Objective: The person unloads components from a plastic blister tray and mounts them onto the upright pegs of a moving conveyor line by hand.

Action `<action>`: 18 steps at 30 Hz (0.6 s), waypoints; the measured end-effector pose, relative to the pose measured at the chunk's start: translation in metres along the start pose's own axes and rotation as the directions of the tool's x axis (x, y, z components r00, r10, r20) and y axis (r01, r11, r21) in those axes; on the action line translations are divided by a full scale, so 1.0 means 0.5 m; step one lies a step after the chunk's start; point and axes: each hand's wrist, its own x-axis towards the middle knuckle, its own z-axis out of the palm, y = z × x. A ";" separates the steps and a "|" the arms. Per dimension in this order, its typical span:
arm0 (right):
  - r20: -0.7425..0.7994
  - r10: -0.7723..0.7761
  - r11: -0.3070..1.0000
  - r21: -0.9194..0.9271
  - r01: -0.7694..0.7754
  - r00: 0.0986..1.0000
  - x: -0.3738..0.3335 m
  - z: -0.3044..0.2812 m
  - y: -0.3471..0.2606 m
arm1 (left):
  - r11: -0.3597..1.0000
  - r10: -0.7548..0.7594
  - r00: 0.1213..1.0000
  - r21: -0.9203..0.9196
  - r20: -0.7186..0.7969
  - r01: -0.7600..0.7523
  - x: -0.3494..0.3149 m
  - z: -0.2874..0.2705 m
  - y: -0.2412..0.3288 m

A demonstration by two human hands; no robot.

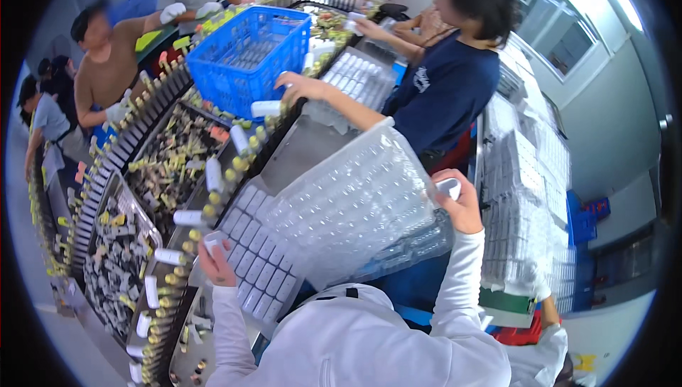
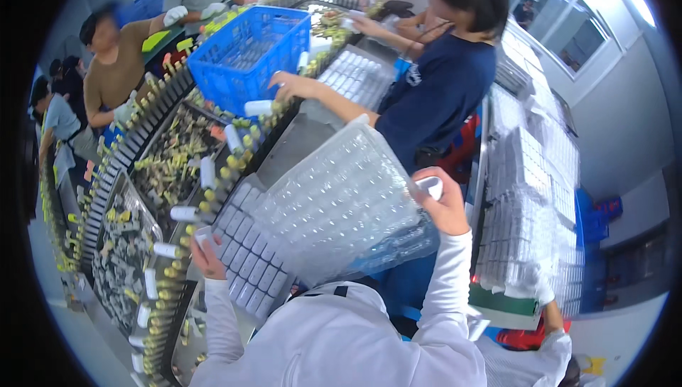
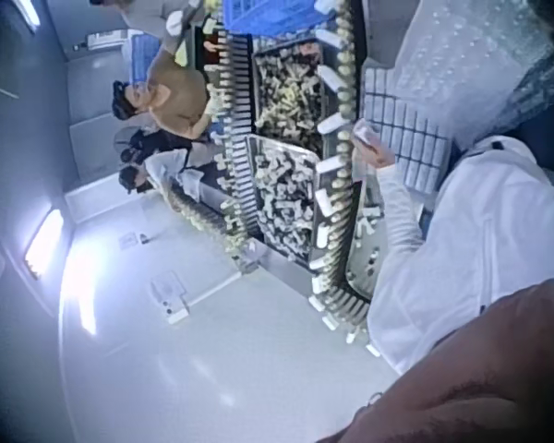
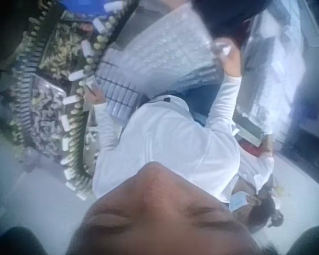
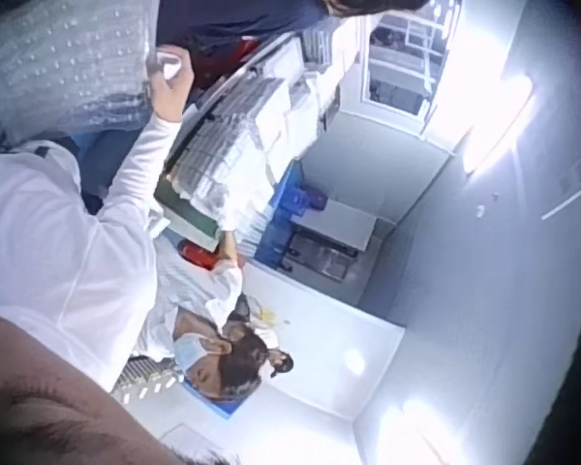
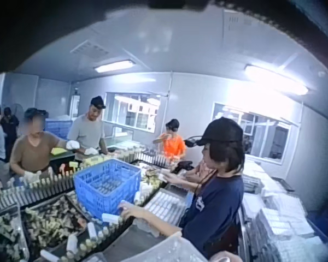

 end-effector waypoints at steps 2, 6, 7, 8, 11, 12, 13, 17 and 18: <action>-0.052 -0.048 0.993 0.108 0.053 0.997 -0.041 -0.086 0.009 | 0.975 -0.188 0.958 0.156 0.217 0.156 0.014 0.033 -0.041; -0.499 -0.150 0.957 0.144 0.253 0.854 -0.115 -0.248 0.061 | 0.985 -0.168 0.920 0.102 0.353 0.141 0.026 0.070 -0.082; -0.657 -0.187 0.932 0.115 0.342 0.731 -0.131 -0.291 0.061 | 0.976 -0.183 0.915 0.176 0.359 0.126 0.030 0.077 -0.095; -0.784 -0.214 0.902 0.070 0.426 0.582 -0.157 -0.330 0.059 | 0.962 -0.197 0.913 0.252 0.357 0.109 0.029 0.084 -0.109; -0.933 0.087 0.834 0.261 0.487 0.350 -0.223 -0.441 0.066 | 0.951 -0.303 0.882 0.166 0.361 0.259 0.004 0.096 -0.160; -0.942 0.076 0.840 0.237 0.488 0.326 -0.259 -0.511 0.104 | 0.953 -0.301 0.872 0.155 0.387 0.260 -0.005 0.106 -0.166; -0.986 -0.014 0.898 0.062 0.436 0.169 -0.315 -0.594 0.143 | 0.957 -0.277 0.880 0.197 0.386 0.214 -0.013 0.131 -0.170; -0.985 -0.004 0.933 -0.066 0.355 -0.173 -0.280 -0.642 0.231 | 0.923 -0.286 0.917 0.337 0.278 0.186 -0.015 0.111 -0.152; -0.945 -0.002 0.958 -0.095 0.269 -0.327 -0.251 -0.646 0.265 | 0.911 -0.312 0.919 0.351 0.241 0.218 -0.008 0.096 -0.141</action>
